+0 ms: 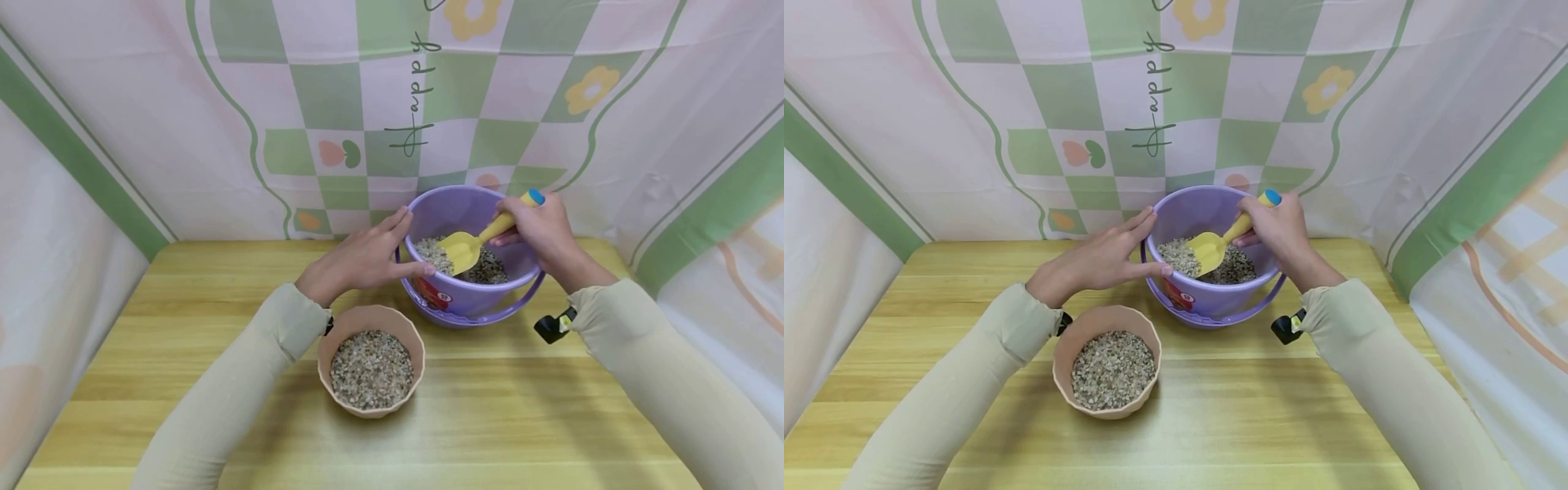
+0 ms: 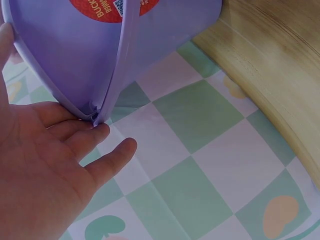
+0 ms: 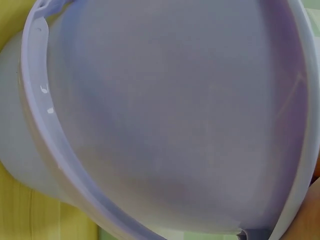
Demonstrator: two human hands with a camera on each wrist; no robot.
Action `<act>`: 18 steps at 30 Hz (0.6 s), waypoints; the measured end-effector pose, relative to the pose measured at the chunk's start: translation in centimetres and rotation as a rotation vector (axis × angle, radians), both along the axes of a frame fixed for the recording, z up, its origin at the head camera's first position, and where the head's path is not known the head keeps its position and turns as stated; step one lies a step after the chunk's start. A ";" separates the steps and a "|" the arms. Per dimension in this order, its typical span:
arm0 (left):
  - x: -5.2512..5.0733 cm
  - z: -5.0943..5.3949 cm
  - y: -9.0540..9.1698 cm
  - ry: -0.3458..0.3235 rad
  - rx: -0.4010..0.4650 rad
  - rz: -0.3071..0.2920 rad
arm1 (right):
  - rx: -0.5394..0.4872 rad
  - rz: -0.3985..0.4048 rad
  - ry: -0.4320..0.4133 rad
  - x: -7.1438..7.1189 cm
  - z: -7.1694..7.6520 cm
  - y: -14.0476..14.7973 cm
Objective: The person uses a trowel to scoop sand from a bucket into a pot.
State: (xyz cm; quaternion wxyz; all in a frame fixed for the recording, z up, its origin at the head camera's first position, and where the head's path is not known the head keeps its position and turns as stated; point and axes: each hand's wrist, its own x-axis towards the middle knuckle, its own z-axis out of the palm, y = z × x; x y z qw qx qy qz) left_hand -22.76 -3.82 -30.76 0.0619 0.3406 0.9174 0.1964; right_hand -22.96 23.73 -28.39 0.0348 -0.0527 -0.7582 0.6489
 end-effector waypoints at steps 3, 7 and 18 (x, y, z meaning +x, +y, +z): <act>0.0 0.0 0.0 0.003 0.000 -0.001 | -0.016 0.010 -0.008 0.0 0.1 0.1; 0.0 0.0 0.0 0.001 -0.002 -0.002 | -0.033 0.022 -0.018 0.1 0.1 0.1; 0.0 0.0 0.0 -0.007 -0.005 0.003 | -0.073 0.034 -0.028 0.1 0.3 0.1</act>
